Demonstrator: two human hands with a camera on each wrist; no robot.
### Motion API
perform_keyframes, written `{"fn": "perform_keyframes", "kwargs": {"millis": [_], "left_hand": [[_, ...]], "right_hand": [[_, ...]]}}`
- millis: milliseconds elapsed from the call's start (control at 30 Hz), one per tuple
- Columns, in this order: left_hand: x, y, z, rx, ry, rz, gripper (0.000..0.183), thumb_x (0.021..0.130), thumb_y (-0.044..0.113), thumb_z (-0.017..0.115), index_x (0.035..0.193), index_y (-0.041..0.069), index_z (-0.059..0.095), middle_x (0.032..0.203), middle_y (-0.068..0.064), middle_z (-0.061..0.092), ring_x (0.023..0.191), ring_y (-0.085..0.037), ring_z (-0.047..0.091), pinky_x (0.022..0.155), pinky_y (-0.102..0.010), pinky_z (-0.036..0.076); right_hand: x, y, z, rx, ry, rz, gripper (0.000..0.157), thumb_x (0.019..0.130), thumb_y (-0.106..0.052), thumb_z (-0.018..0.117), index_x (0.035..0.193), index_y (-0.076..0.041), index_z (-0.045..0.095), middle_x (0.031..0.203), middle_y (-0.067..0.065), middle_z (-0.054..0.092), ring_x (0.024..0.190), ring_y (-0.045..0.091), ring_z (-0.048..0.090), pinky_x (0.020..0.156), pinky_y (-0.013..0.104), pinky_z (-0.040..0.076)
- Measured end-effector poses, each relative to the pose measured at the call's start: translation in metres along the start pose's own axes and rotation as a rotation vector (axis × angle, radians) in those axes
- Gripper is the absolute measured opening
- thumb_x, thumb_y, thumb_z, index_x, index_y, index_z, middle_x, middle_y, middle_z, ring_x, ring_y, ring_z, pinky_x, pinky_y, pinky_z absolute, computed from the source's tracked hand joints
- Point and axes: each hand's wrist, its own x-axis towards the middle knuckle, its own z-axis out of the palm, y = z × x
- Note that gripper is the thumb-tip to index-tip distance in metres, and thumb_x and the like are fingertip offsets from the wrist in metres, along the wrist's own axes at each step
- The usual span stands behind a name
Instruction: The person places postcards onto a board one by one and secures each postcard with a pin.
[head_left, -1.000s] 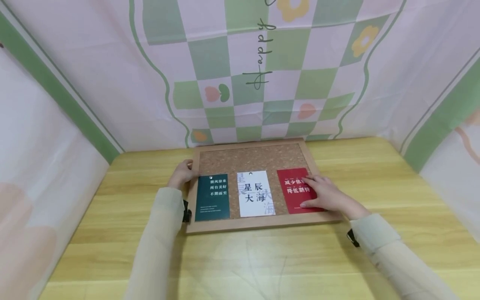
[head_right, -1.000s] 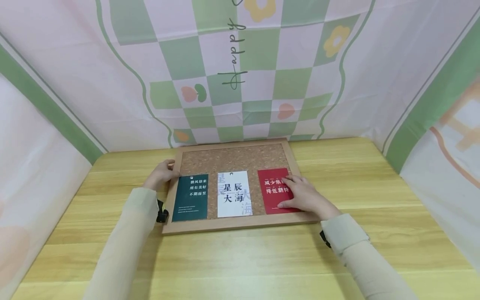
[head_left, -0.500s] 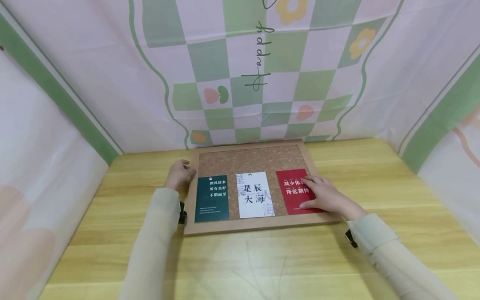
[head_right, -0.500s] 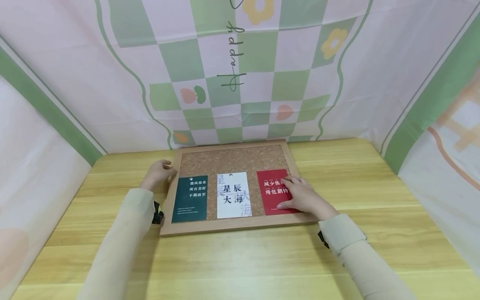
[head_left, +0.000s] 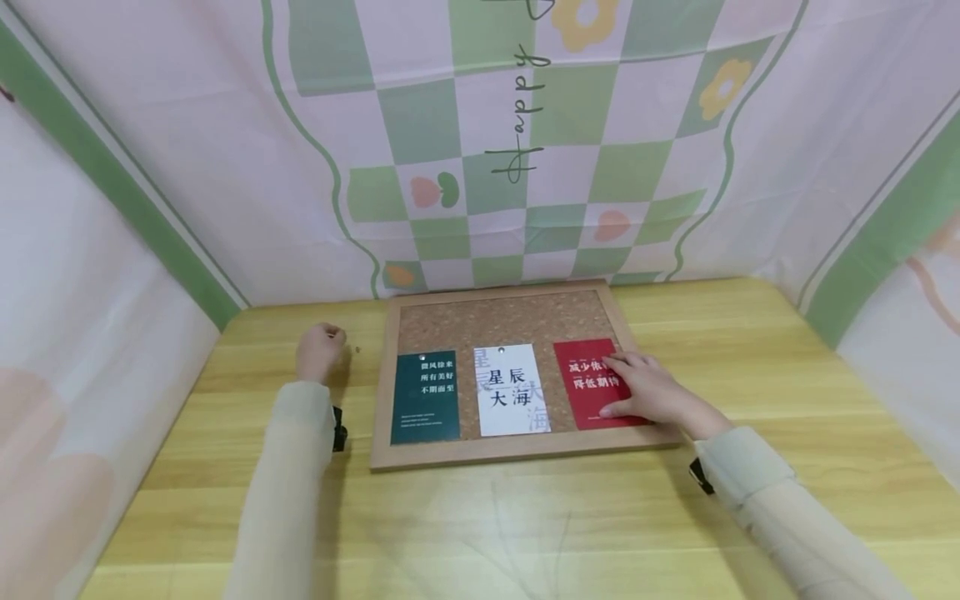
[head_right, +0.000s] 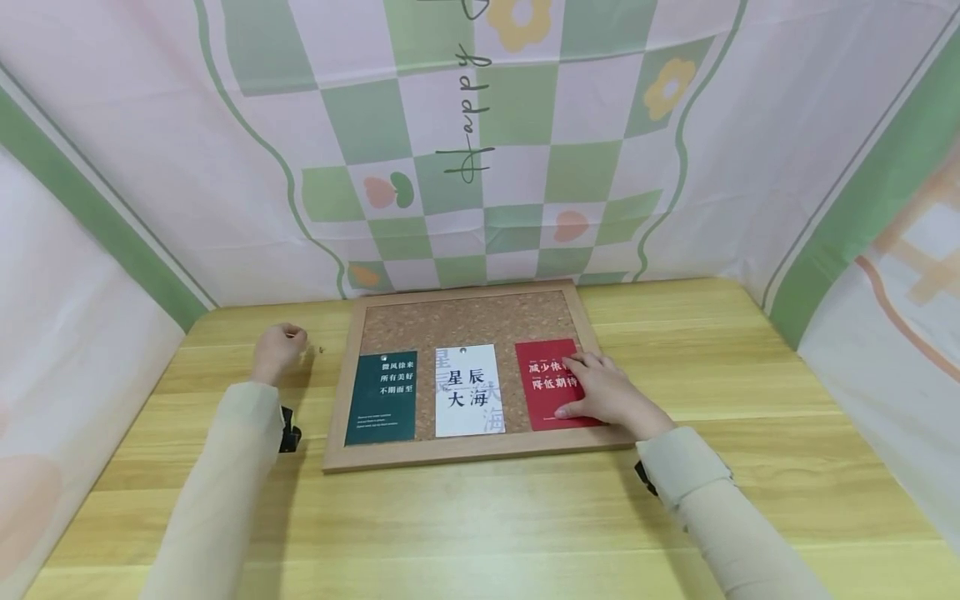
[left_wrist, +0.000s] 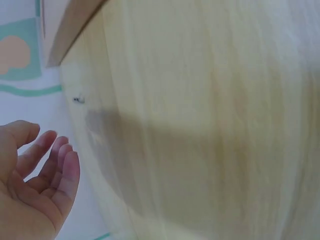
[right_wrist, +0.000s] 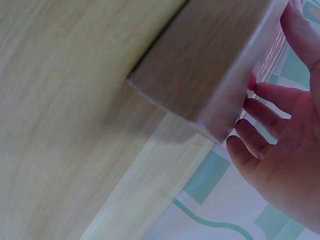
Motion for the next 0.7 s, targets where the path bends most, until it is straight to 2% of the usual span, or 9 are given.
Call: {"fn": "perform_keyframes", "kwargs": {"millis": [333,500,700], "left_hand": [[0.002,-0.016,-0.007,-0.067,0.047,-0.067,0.042,0.101,0.016,0.034,0.134,-0.007,0.046,0.135,-0.028,0.05,0.121,-0.041,0.05,0.102,-0.05,0.045],[0.001,-0.018,-0.006,-0.057,0.037,-0.065,0.042,0.101,0.015,0.035,0.134,-0.008,0.046,0.135,-0.029,0.05,0.122,-0.041,0.05,0.102,-0.05,0.045],[0.002,-0.019,0.0,-0.052,0.02,-0.029,0.039,0.1,0.014,0.037,0.131,-0.007,0.049,0.134,-0.028,0.051,0.122,-0.041,0.05,0.103,-0.05,0.044]], "right_hand": [[0.0,0.0,0.0,0.012,-0.011,0.014,0.088,0.079,-0.039,0.075,0.142,0.008,0.036,0.146,0.033,0.031,0.129,0.054,0.029,0.102,0.069,0.032],[0.0,-0.001,0.0,0.015,-0.013,0.019,0.088,0.079,-0.039,0.075,0.142,0.007,0.035,0.147,0.032,0.03,0.129,0.054,0.029,0.102,0.069,0.031],[0.0,0.0,0.001,0.018,-0.012,0.021,0.088,0.079,-0.039,0.075,0.143,0.007,0.035,0.147,0.032,0.03,0.129,0.054,0.028,0.103,0.069,0.03]]}}
